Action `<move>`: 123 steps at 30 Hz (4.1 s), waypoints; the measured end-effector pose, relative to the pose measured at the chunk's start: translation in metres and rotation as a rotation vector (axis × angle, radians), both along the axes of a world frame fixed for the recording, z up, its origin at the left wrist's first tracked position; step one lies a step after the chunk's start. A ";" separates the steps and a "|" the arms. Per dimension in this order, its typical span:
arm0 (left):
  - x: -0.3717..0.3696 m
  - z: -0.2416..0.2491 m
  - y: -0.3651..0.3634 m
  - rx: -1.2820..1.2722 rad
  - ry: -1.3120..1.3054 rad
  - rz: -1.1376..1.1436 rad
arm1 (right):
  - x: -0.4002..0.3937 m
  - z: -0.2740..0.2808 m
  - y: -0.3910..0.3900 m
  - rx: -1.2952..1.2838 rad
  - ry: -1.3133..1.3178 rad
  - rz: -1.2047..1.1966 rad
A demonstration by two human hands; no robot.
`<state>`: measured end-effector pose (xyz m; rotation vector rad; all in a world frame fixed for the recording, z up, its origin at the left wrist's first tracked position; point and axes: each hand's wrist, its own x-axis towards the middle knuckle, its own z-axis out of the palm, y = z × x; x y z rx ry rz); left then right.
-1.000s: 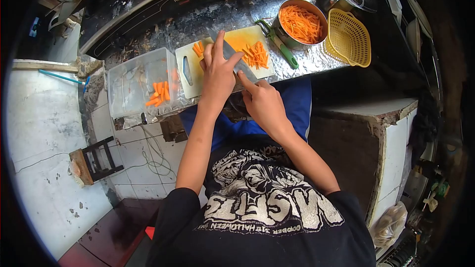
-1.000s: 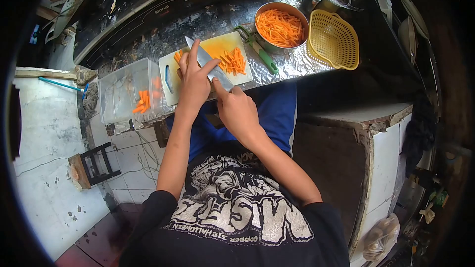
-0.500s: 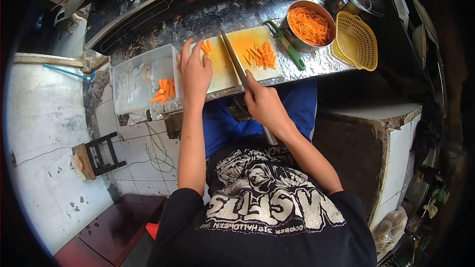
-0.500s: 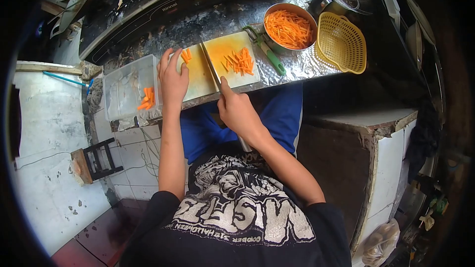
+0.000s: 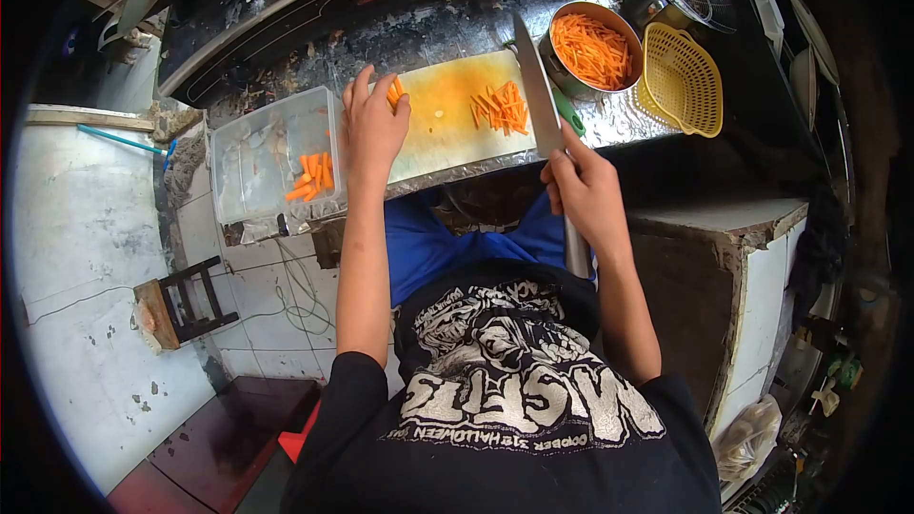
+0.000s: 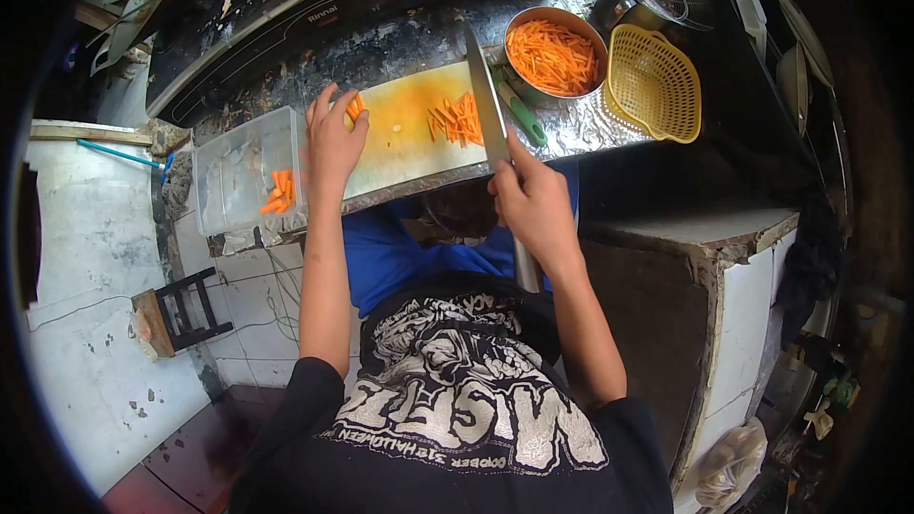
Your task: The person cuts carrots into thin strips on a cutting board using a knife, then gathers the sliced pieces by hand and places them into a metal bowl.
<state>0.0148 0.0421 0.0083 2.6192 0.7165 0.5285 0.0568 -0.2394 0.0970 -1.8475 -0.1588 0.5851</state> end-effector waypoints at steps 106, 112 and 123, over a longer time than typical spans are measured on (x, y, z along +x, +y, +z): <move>-0.022 0.027 -0.066 0.051 -0.336 -0.231 | -0.042 -0.051 0.045 -0.316 -0.646 0.296; -0.012 0.022 -0.075 0.121 -0.058 -0.406 | -0.043 -0.043 0.054 -0.407 -0.599 0.333; -0.001 0.003 -0.053 0.074 0.011 -0.032 | -0.023 -0.039 0.043 -0.184 -0.580 0.142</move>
